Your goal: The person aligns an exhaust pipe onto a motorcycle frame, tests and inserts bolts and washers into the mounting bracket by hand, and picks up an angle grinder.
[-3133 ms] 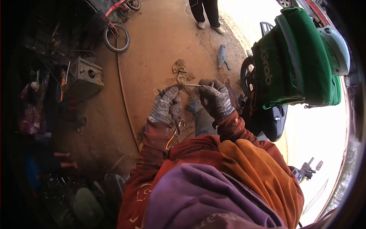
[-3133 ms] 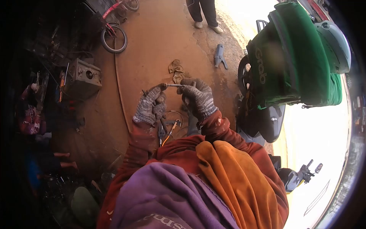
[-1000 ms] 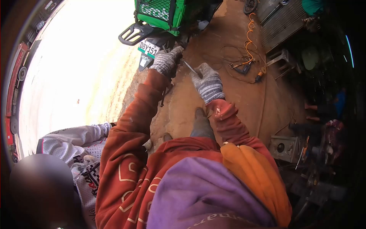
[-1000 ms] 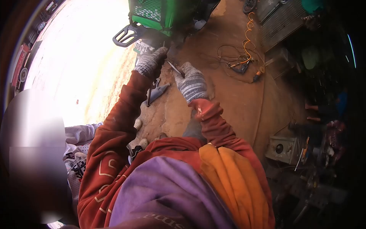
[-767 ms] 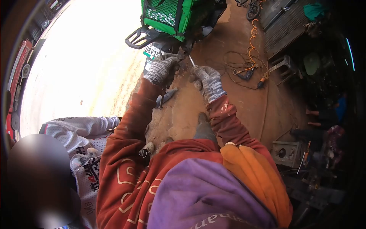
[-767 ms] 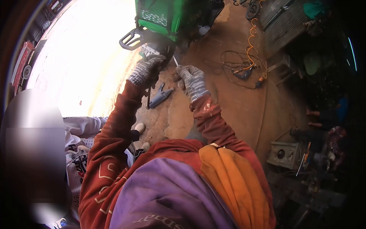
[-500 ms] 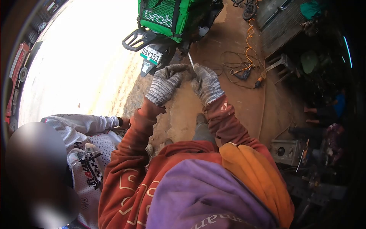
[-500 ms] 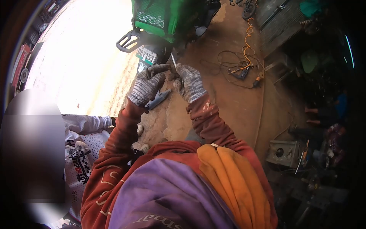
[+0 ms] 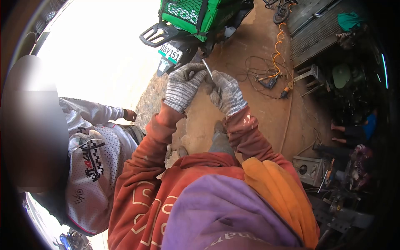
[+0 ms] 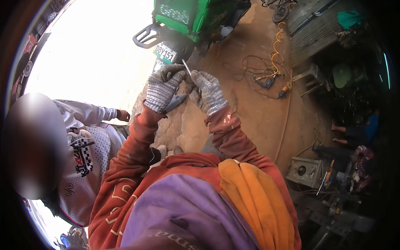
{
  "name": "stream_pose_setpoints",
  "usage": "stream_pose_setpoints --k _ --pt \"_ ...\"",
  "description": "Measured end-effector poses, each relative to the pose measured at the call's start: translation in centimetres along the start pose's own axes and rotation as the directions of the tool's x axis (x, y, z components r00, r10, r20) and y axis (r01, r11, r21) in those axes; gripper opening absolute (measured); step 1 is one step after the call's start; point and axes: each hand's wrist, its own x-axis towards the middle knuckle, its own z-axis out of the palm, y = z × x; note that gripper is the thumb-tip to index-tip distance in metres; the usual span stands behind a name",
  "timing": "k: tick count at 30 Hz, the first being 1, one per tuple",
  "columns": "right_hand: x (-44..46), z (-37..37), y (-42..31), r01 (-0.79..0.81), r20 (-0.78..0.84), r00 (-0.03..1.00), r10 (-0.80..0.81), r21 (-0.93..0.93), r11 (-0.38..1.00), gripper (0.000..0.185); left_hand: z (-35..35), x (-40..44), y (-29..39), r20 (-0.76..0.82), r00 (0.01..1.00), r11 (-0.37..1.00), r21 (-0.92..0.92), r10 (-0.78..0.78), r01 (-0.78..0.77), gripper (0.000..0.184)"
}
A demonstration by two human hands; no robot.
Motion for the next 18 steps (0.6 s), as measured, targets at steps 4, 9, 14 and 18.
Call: stream_pose_setpoints --k 4,9,14,18 --pt "-0.8 0.2 0.2 -0.009 0.019 1.000 0.009 -0.033 0.999 0.024 0.3 -1.1 0.2 -0.082 0.996 0.999 0.034 0.046 -0.043 0.021" --pt "-1.4 0.4 0.1 -0.002 0.030 1.000 0.003 -0.040 0.999 0.022 0.2 -1.7 1.2 -0.071 0.995 0.985 0.167 0.063 -0.051 0.022" --pt "-1.6 -0.8 0.0 -0.023 0.095 0.995 0.027 -0.046 0.999 0.016 0.5 -1.9 0.2 -0.021 0.979 0.925 0.333 0.202 -0.184 0.022" --pt "-1.8 -1.3 0.6 -0.021 0.052 0.998 0.026 -0.095 0.995 0.020 1.1 -2.5 -0.1 -0.059 0.997 0.984 0.170 0.057 -0.046 0.022"
